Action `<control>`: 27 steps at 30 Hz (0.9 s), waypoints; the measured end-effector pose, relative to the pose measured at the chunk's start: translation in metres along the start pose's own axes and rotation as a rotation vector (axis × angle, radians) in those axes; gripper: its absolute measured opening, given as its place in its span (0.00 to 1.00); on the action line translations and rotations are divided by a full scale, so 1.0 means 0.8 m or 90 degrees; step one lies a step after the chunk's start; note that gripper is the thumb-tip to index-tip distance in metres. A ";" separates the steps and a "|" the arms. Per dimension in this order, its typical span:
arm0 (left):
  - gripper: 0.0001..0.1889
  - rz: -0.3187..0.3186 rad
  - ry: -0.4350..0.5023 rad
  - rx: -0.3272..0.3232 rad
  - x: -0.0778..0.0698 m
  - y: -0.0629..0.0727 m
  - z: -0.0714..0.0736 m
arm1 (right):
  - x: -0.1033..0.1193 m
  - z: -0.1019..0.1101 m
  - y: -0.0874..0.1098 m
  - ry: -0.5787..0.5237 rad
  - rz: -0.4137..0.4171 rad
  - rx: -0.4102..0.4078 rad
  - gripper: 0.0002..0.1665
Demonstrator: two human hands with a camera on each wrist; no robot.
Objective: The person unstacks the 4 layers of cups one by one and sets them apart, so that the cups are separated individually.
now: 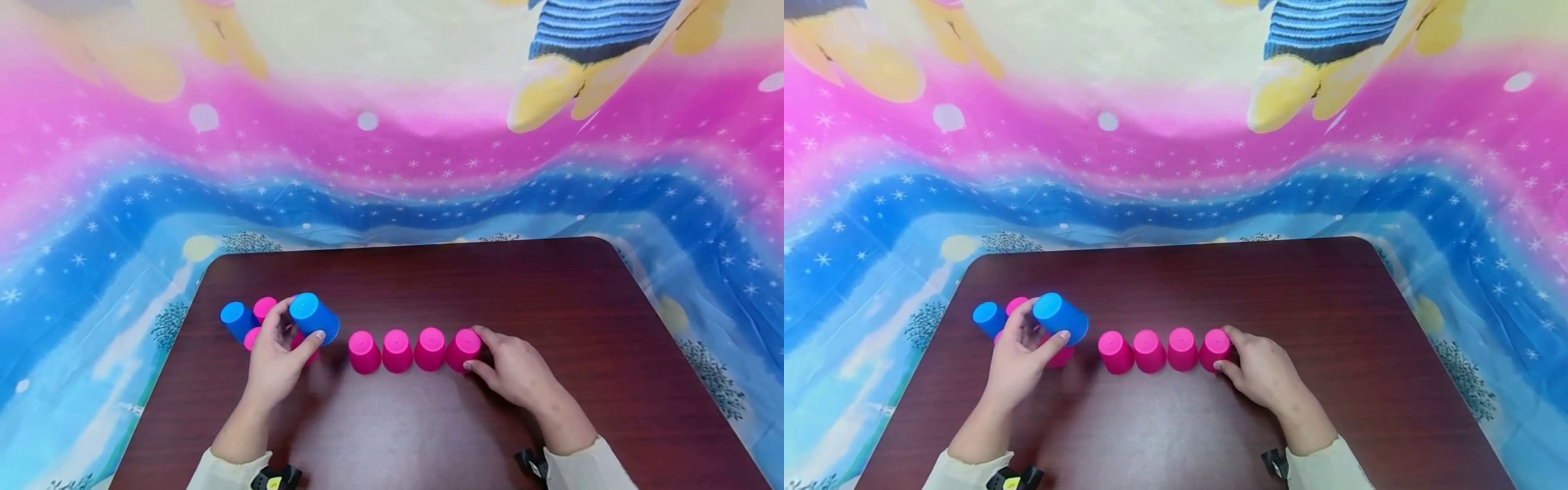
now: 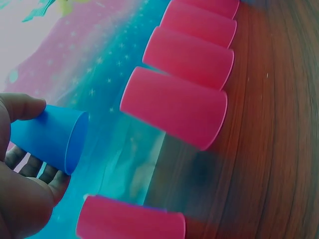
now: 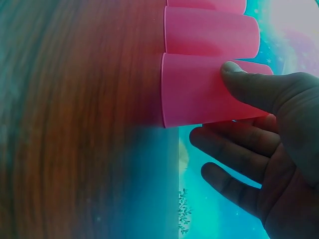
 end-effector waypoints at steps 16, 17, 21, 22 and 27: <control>0.38 0.009 -0.040 -0.089 0.016 0.003 0.062 | -0.002 -0.001 -0.001 0.004 -0.007 0.006 0.38; 0.38 0.007 -0.039 -0.091 0.016 0.004 0.064 | -0.002 -0.001 -0.001 0.004 -0.008 0.005 0.38; 0.38 0.013 -0.053 -0.117 0.018 0.005 0.078 | -0.001 -0.001 -0.001 0.005 -0.005 0.004 0.38; 0.38 0.017 -0.057 -0.125 0.018 0.006 0.082 | -0.001 -0.001 -0.001 0.004 -0.003 0.003 0.38; 0.38 0.038 -0.065 -0.162 0.022 0.010 0.102 | 0.000 -0.002 -0.002 0.001 0.005 -0.002 0.38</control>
Point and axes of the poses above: each hand's wrist, its own y-axis away from the middle knuckle, its own z-axis out of the back of the hand, x = y × z, the point moved 7 cm from there along -y, towards the middle knuckle, and after that the axes turned 10 degrees about -z, right-handed, at the moved point
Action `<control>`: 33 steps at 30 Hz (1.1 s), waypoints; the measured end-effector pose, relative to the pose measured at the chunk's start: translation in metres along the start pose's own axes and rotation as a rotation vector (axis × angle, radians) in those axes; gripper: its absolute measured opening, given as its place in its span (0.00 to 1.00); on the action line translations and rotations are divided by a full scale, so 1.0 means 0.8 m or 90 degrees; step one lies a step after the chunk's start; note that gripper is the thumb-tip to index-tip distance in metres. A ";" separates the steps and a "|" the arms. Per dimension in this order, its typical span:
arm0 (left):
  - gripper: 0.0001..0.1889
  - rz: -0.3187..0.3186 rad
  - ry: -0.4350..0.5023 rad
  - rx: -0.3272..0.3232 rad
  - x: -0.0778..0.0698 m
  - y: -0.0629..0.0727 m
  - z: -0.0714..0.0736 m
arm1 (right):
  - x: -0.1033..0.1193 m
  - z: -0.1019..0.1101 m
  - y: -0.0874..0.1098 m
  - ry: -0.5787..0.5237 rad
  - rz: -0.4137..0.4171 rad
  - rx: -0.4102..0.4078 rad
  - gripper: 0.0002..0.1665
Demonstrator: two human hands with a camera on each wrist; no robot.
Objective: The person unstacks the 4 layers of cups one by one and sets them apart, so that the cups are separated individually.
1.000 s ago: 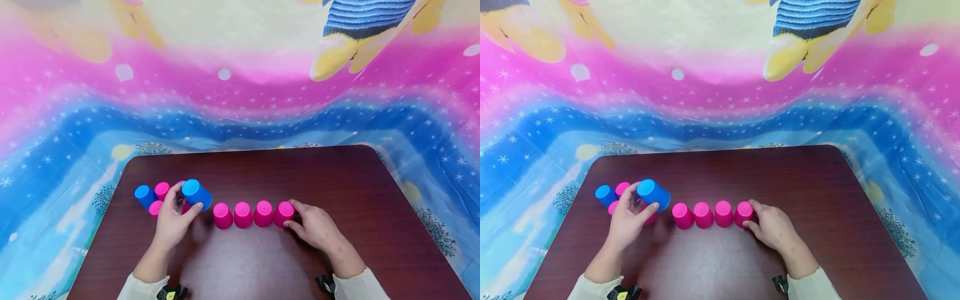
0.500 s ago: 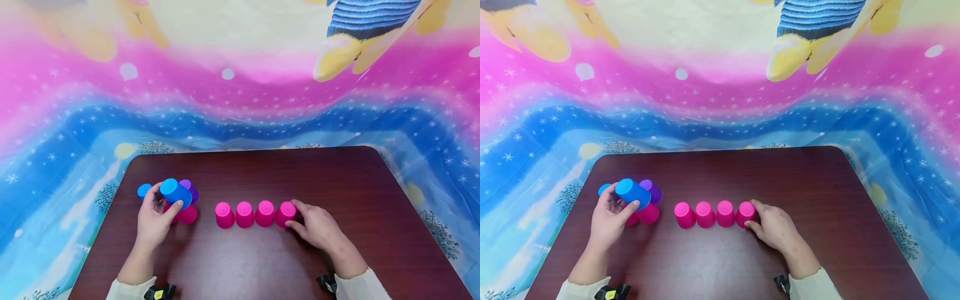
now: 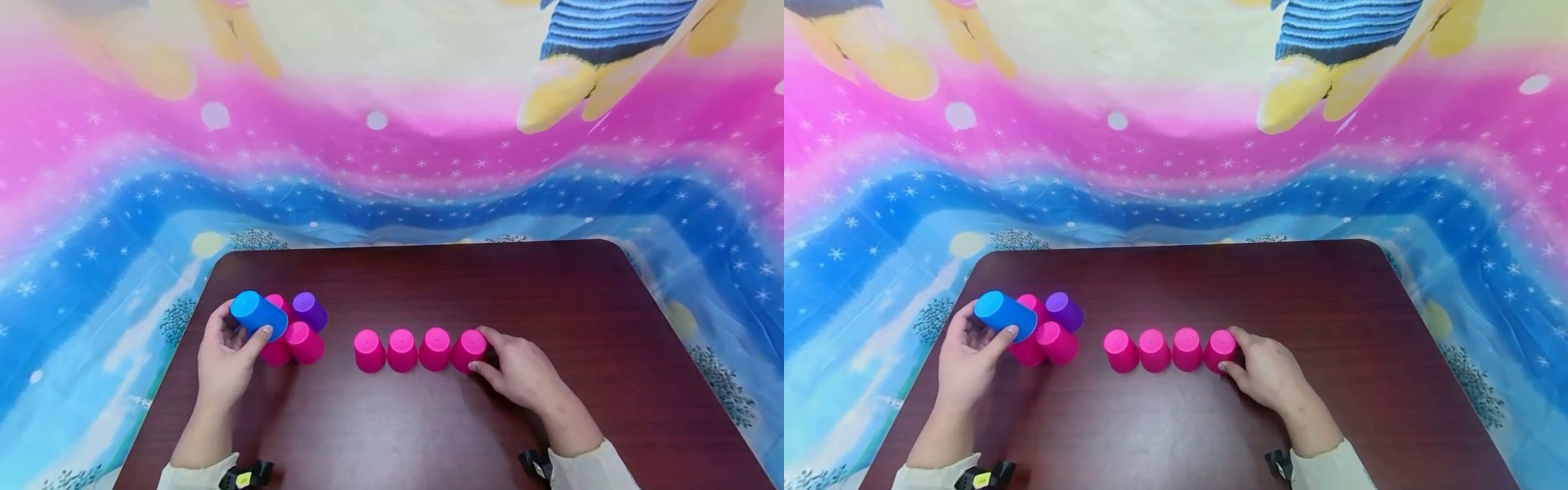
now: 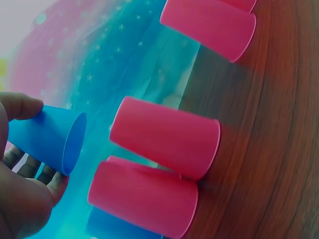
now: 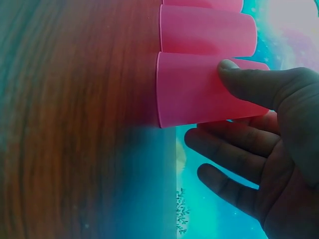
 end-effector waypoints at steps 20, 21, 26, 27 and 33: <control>0.37 0.037 0.008 -0.100 0.027 0.004 0.049 | 0.001 0.001 0.000 0.000 0.004 0.004 0.39; 0.37 0.040 0.006 -0.102 0.029 0.005 0.050 | 0.000 0.001 0.000 -0.001 0.003 0.004 0.39; 0.38 0.060 -0.008 -0.111 0.038 0.007 0.057 | -0.001 0.000 0.000 0.000 -0.004 0.008 0.38; 0.38 0.063 -0.013 -0.113 0.041 0.007 0.059 | -0.001 0.000 0.000 -0.001 -0.004 0.009 0.38; 0.38 0.067 -0.044 -0.114 0.055 0.009 0.063 | 0.000 -0.002 -0.002 -0.005 -0.001 0.010 0.37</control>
Point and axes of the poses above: each hand's wrist, its own y-axis away from the middle knuckle, its own z-axis out of the back of the hand, x = y × z, the point moved 7 cm from there along -y, towards the middle knuckle, and after that the axes turned 10 degrees about -z, right-handed, at the moved point
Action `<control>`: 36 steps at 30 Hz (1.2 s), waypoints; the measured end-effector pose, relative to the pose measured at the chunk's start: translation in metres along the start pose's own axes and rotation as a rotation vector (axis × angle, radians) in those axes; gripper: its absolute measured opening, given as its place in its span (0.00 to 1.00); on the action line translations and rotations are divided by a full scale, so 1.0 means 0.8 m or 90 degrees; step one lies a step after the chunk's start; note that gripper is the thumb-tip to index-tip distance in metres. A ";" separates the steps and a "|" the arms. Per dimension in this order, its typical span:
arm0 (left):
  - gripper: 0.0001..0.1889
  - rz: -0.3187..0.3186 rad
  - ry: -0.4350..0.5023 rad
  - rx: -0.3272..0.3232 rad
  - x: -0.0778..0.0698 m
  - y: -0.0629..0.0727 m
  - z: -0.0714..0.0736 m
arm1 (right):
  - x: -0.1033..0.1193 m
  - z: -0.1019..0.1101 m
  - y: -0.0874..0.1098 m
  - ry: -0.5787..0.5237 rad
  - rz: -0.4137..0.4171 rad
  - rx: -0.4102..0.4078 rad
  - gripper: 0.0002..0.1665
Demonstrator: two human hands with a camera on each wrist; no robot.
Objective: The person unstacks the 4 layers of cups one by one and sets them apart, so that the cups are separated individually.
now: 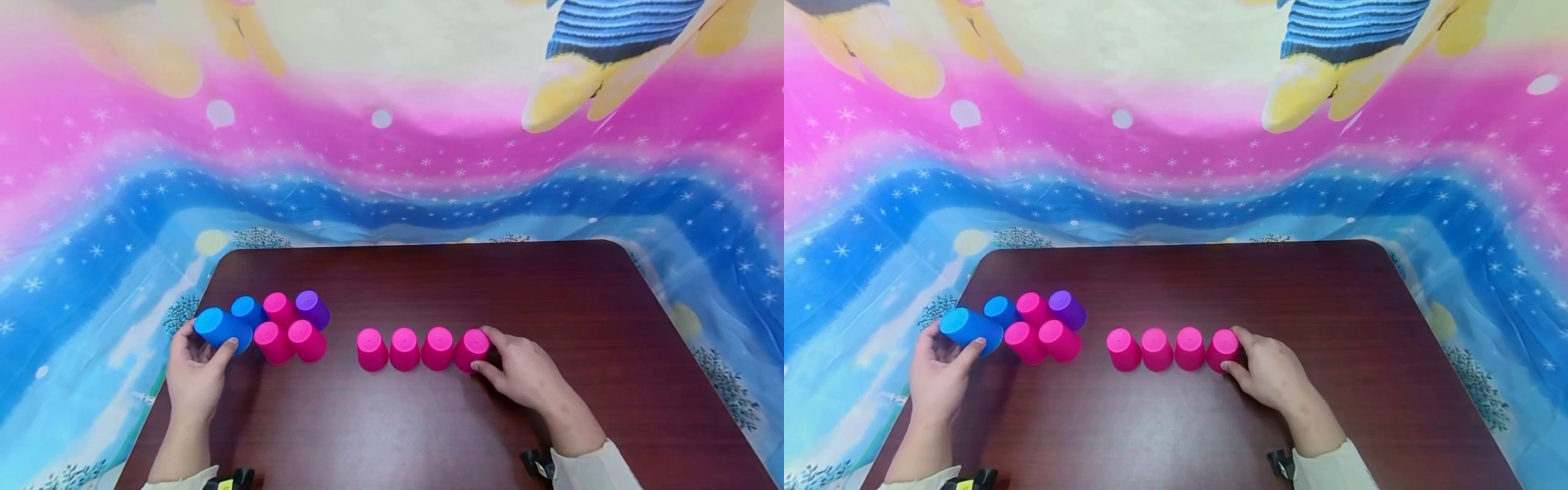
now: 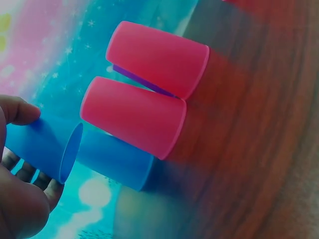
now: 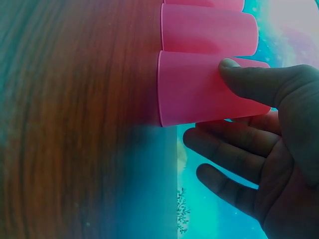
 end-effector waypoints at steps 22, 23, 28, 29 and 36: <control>0.41 0.070 -0.042 0.054 0.061 0.006 -0.016 | 0.000 0.002 0.001 0.008 0.002 -0.004 0.38; 0.41 0.069 -0.041 0.055 0.063 0.006 -0.017 | 0.001 0.002 0.001 0.008 0.003 -0.005 0.38; 0.42 0.075 -0.034 0.063 0.068 0.008 -0.020 | 0.000 0.001 0.001 0.007 0.003 -0.004 0.38; 0.42 0.076 -0.033 0.064 0.068 0.008 -0.020 | 0.000 0.001 0.001 0.006 0.003 -0.004 0.38; 0.42 0.074 -0.033 0.072 0.069 0.010 -0.022 | 0.000 0.001 0.001 0.010 0.005 -0.009 0.38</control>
Point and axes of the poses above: each hand's wrist, its own y-axis away from the middle knuckle, its own z-axis out of the back of the hand, x = y × z, the point moved 7 cm from there along -y, towards the middle knuckle, and after that the axes turned 10 degrees about -z, right-handed, at the moved point
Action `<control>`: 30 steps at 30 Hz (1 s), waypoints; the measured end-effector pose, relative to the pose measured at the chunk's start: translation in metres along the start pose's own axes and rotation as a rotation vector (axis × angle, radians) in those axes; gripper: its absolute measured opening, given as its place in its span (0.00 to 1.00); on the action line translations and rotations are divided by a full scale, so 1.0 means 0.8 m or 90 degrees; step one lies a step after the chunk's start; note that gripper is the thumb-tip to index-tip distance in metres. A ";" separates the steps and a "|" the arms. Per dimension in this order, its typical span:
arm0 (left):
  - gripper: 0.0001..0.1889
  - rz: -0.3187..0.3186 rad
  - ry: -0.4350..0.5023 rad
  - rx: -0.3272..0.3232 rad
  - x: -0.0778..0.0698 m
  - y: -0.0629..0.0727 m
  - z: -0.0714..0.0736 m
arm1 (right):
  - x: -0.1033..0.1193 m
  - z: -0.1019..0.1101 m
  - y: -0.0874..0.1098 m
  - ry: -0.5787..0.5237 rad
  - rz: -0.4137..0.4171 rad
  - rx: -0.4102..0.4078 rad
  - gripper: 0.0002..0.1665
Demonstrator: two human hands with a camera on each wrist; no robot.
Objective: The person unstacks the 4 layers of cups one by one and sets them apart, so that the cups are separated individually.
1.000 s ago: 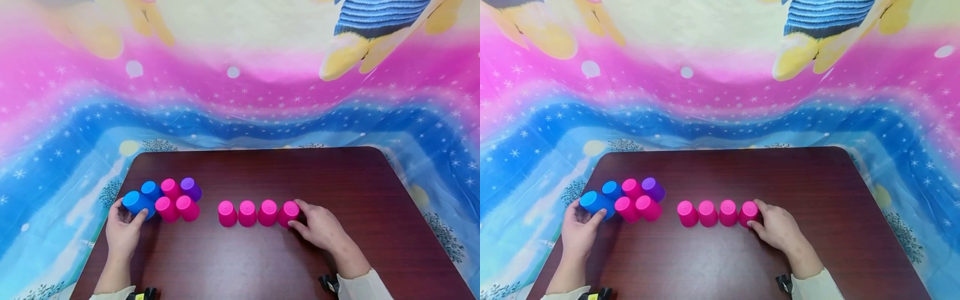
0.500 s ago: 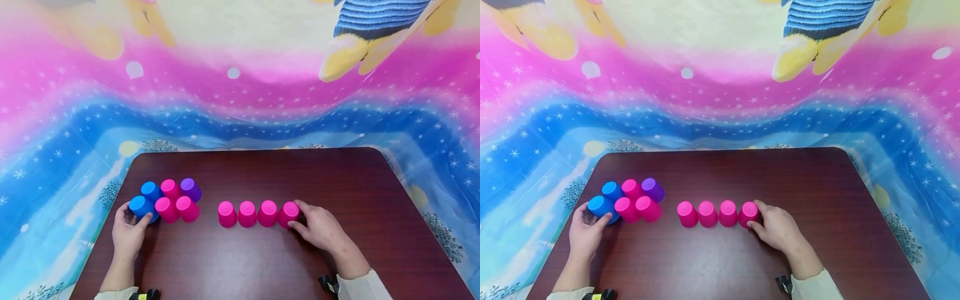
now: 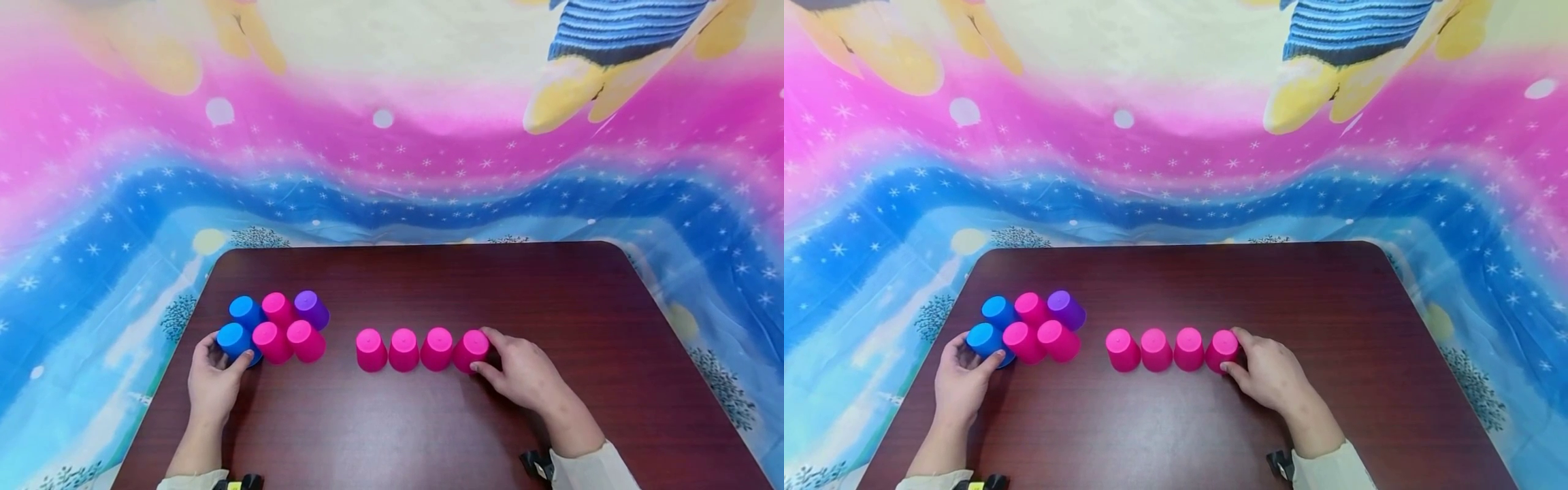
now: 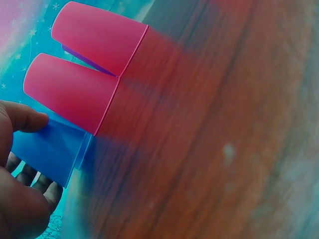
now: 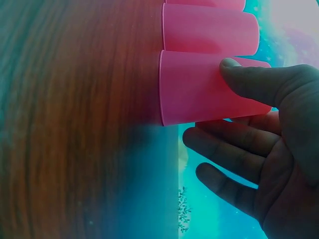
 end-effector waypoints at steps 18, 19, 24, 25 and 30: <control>0.42 0.005 0.010 0.014 0.006 0.002 -0.003 | -0.002 -0.001 0.001 -0.009 0.004 -0.004 0.38; 0.42 0.002 0.012 0.014 0.006 0.001 -0.003 | -0.002 -0.001 0.001 -0.009 0.005 -0.004 0.38; 0.42 -0.009 0.014 0.018 0.005 0.000 -0.005 | -0.001 -0.001 0.001 -0.009 0.003 -0.006 0.38; 0.43 -0.007 0.011 0.021 0.004 0.000 -0.004 | -0.001 -0.001 0.001 -0.009 0.002 -0.005 0.37; 0.46 -0.003 -0.023 0.025 -0.006 -0.002 0.001 | -0.003 -0.002 0.001 -0.013 -0.007 -0.001 0.37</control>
Point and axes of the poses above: each hand's wrist, its own y-axis away from the middle knuckle, its own z-axis out of the back of the hand, x = y × z, the point moved 7 cm from there along -y, towards the middle knuckle, and after that the axes turned 10 degrees about -z, right-handed, at the moved point
